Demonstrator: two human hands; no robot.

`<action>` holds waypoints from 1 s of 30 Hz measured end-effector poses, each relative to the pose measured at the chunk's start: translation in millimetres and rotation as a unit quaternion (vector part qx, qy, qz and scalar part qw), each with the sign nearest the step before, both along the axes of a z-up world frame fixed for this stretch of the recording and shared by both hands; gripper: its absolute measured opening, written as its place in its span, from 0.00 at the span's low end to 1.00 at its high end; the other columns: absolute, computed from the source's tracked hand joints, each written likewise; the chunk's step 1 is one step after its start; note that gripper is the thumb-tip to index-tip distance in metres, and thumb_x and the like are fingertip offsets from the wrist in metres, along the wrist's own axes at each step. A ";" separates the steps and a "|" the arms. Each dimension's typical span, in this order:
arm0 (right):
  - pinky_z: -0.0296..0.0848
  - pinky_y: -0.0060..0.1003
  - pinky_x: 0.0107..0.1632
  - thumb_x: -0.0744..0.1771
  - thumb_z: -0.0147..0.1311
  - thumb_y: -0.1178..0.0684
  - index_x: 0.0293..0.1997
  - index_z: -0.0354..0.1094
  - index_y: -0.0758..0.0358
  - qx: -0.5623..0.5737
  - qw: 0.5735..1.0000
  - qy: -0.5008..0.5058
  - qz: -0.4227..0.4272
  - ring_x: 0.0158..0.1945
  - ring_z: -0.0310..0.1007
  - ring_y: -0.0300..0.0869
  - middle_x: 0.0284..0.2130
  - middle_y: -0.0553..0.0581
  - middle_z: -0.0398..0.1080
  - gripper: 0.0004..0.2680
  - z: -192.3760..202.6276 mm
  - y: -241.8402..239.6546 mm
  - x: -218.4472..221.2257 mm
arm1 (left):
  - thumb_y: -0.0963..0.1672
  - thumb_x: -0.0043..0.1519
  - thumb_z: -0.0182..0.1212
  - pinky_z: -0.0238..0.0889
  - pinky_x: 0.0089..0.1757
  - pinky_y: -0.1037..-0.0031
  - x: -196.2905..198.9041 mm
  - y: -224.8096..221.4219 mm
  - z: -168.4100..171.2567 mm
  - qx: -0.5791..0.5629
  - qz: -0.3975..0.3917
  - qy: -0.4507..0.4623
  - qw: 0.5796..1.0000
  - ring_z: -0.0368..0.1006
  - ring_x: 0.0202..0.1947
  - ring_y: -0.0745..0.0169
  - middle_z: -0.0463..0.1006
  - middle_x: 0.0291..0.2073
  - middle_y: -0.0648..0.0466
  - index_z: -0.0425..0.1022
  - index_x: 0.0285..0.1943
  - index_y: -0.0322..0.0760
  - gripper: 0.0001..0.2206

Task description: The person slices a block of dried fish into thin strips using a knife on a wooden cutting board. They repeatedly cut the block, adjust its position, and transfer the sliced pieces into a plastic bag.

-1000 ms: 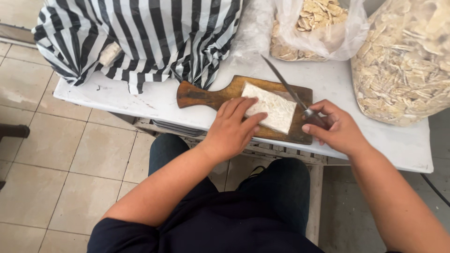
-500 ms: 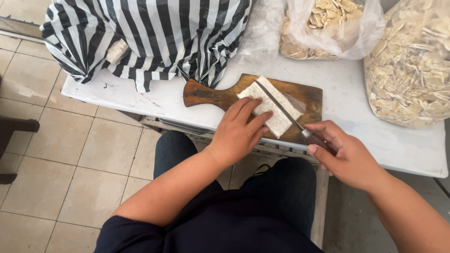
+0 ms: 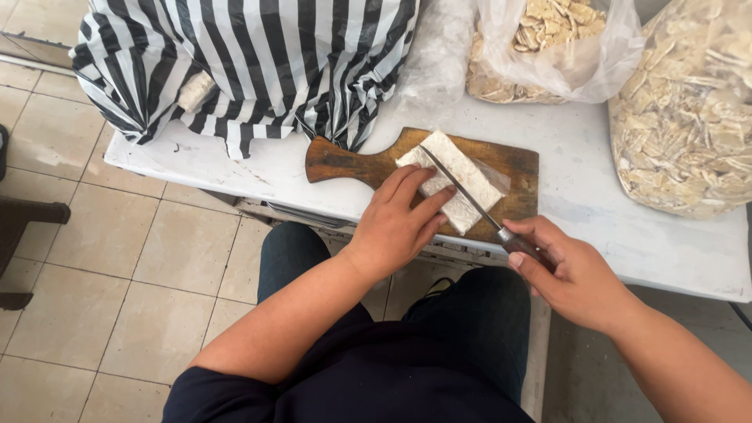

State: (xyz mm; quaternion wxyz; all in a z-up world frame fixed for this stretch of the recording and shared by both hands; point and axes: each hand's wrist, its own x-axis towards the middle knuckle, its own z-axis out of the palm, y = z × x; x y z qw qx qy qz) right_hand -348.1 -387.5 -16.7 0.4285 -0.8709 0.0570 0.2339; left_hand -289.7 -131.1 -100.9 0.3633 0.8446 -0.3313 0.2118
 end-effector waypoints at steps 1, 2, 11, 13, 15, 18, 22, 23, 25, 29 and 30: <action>0.69 0.32 0.30 0.66 0.53 0.52 0.64 0.63 0.51 -0.004 1.000 0.002 0.000 0.25 0.65 0.35 0.29 0.51 0.72 0.17 0.5 0.5 0.2 | 0.45 0.63 0.66 0.62 0.62 0.55 0.0 0.2 0.3 0.001 0.000 0.000 1.000 0.63 0.66 0.40 0.70 0.62 0.45 0.74 0.63 0.42 0.18; 0.69 0.32 0.30 0.66 0.53 0.52 0.65 0.63 0.51 -0.008 1.000 0.004 0.001 0.25 0.65 0.35 0.29 0.52 0.71 0.18 1.2 1.2 0.5 | 0.44 0.63 0.66 0.62 0.62 0.55 -0.2 0.6 0.6 0.002 0.000 -0.001 1.000 0.63 0.66 0.40 0.70 0.61 0.45 0.74 0.63 0.42 0.18; 0.69 0.34 0.30 0.67 0.54 0.47 0.69 0.61 0.43 -0.095 0.995 0.039 0.008 0.23 0.66 0.37 0.27 0.53 0.72 0.19 11.5 10.0 4.2 | 0.44 0.62 0.69 0.64 0.62 0.57 -2.1 3.6 -8.6 -0.067 0.006 -0.008 0.998 0.63 0.65 0.42 0.70 0.60 0.47 0.74 0.60 0.40 0.18; 0.69 0.34 0.30 0.67 0.54 0.47 0.68 0.61 0.44 -0.090 0.996 0.026 0.010 0.23 0.66 0.37 0.27 0.51 0.72 0.19 12.5 11.4 4.3 | 0.44 0.61 0.70 0.64 0.62 0.57 -2.0 5.4 -11.2 -0.090 0.011 -0.010 0.996 0.64 0.64 0.43 0.70 0.59 0.47 0.74 0.59 0.39 0.18; 0.69 0.34 0.30 0.67 0.54 0.47 0.68 0.61 0.44 -0.092 0.995 0.027 0.008 0.23 0.66 0.37 0.26 0.51 0.72 0.19 13.1 12.5 3.9 | 0.43 0.62 0.70 0.65 0.62 0.58 -2.9 6.8 -12.3 -0.099 0.019 -0.016 0.995 0.65 0.64 0.45 0.70 0.59 0.49 0.74 0.59 0.39 0.17; 0.69 0.35 0.29 0.67 0.54 0.46 0.68 0.62 0.43 -0.103 0.994 0.046 0.003 0.22 0.66 0.38 0.24 0.52 0.70 0.19 15.4 13.6 4.2 | 0.44 0.61 0.70 0.63 0.63 0.56 -3.0 6.7 -9.9 -0.072 0.008 -0.039 0.997 0.65 0.65 0.45 0.71 0.60 0.49 0.75 0.60 0.38 0.18; 0.68 0.35 0.29 0.67 0.53 0.46 0.68 0.61 0.43 -0.106 0.993 0.044 0.012 0.22 0.65 0.37 0.22 0.51 0.67 0.19 19.7 15.6 4.9 | 0.45 0.62 0.68 0.62 0.64 0.55 -2.5 4.6 -4.1 -0.042 -0.006 -0.041 0.998 0.66 0.65 0.47 0.73 0.60 0.50 0.76 0.61 0.38 0.18; 0.68 0.35 0.29 0.67 0.53 0.46 0.69 0.61 0.43 -0.105 0.994 0.038 0.016 0.22 0.64 0.37 0.21 0.51 0.67 0.19 20.8 16.1 5.1 | 0.45 0.62 0.68 0.62 0.64 0.55 -2.0 4.6 -3.6 -0.037 -0.008 -0.041 0.998 0.67 0.64 0.49 0.74 0.59 0.51 0.76 0.61 0.39 0.18; 0.68 0.35 0.29 0.67 0.53 0.46 0.69 0.61 0.42 -0.111 0.993 0.046 0.015 0.21 0.64 0.37 0.21 0.51 0.67 0.20 23.2 17.0 6.0 | 0.45 0.63 0.68 0.63 0.64 0.55 -1.0 4.5 -4.0 -0.035 -0.009 -0.045 0.998 0.68 0.64 0.50 0.75 0.58 0.52 0.76 0.61 0.39 0.17; 0.68 0.36 0.29 0.67 0.54 0.45 0.69 0.61 0.40 -0.138 0.988 0.066 0.010 0.21 0.64 0.39 0.20 0.52 0.67 0.20 27.5 18.2 6.5 | 0.45 0.64 0.69 0.65 0.62 0.60 -2.3 3.2 -7.6 -0.042 -0.003 -0.060 0.997 0.69 0.63 0.52 0.76 0.58 0.52 0.78 0.60 0.37 0.16; 0.68 0.36 0.29 0.67 0.54 0.45 0.69 0.61 0.39 -0.143 0.987 0.072 0.005 0.21 0.64 0.39 0.20 0.53 0.66 0.20 27.9 18.5 6.8 | 0.45 0.64 0.69 0.66 0.61 0.62 -2.4 3.1 -8.1 -0.043 -0.001 -0.064 0.997 0.69 0.63 0.52 0.77 0.58 0.52 0.78 0.60 0.37 0.16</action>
